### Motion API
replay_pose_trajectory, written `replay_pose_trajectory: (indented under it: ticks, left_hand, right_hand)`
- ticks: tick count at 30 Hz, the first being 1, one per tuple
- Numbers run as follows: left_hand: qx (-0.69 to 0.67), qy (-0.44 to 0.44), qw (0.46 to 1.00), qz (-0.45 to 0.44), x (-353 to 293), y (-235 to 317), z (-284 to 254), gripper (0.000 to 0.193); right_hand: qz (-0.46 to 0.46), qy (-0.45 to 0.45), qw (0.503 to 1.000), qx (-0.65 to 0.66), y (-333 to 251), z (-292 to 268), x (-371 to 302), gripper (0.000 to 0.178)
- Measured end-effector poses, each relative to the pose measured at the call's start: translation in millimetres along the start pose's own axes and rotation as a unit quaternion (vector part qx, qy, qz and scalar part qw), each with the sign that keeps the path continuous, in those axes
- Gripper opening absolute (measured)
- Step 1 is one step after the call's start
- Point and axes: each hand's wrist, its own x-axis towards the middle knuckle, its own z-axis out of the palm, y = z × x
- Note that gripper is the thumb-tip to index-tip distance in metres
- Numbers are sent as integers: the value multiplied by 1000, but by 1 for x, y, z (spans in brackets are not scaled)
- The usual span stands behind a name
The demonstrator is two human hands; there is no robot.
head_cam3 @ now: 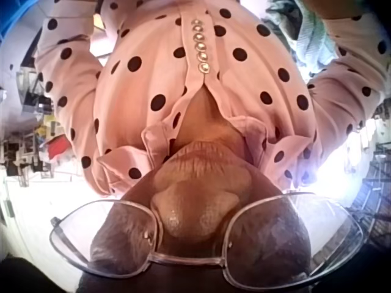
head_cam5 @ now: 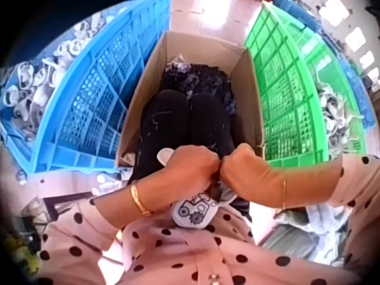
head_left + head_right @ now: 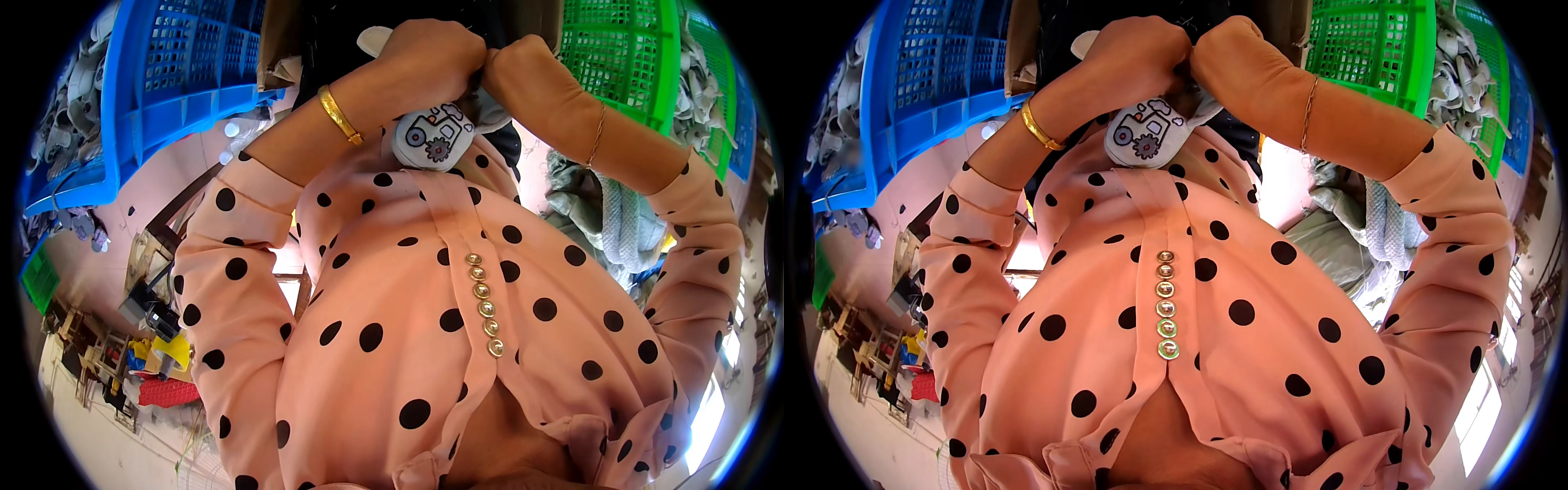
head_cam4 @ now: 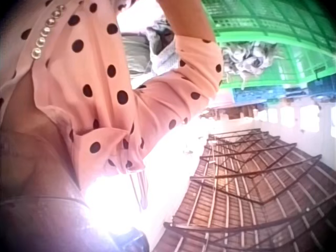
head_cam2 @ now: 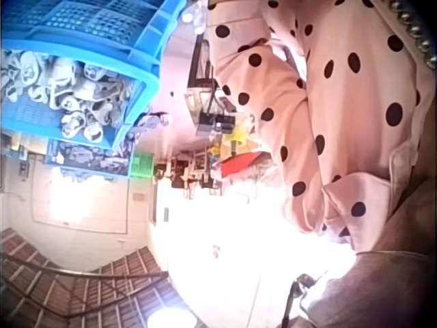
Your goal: The person sits on the floor and uses scissors to trim excess fabric and threads from the edges of small white slippers. They handle the slippers one at a time, turning them over to access different sides, and place the finished items into a blue crate.
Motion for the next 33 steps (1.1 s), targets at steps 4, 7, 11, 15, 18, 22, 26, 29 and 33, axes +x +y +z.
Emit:
replay_pose_trajectory:
  ticks: [4, 7, 11, 15, 18, 22, 26, 29, 33]
  left_hand:
    - [-45, 2, 999, -19, -8, -5, 1, 19]
    - [-124, 19, 992, -28, -21, -15, 3, 19]
    - [-279, 42, 955, -93, -46, -19, -3, 18]
    - [-342, 145, 925, -82, -51, -21, 5, 16]
    - [-425, 198, 874, -130, -51, -27, 1, 12]
    - [126, 382, 912, -78, -61, -18, -36, 58]
    - [75, 317, 940, 101, -69, 6, -45, 21]
    - [6, 121, 988, 93, -70, 14, -18, 30]
    - [2, 95, 990, 100, -55, 5, 17, 16]
  right_hand:
    - [-2, 80, 997, 7, 4, 10, -3, 11]
    - [89, 96, 979, 155, 11, -2, -17, 28]
    - [148, 130, 894, 402, 23, 6, -38, 58]
    - [188, 4, 635, 750, -7, 12, -38, 66]
    - [202, -36, 473, 857, -18, 11, -35, 45]
    - [237, 58, 417, 875, -19, 6, -39, 29]
    - [211, 102, 524, 819, -10, 9, -33, 23]
    - [188, 120, 563, 796, -13, 13, -26, 22]
    - [166, 177, 554, 796, -22, 12, -22, 18]
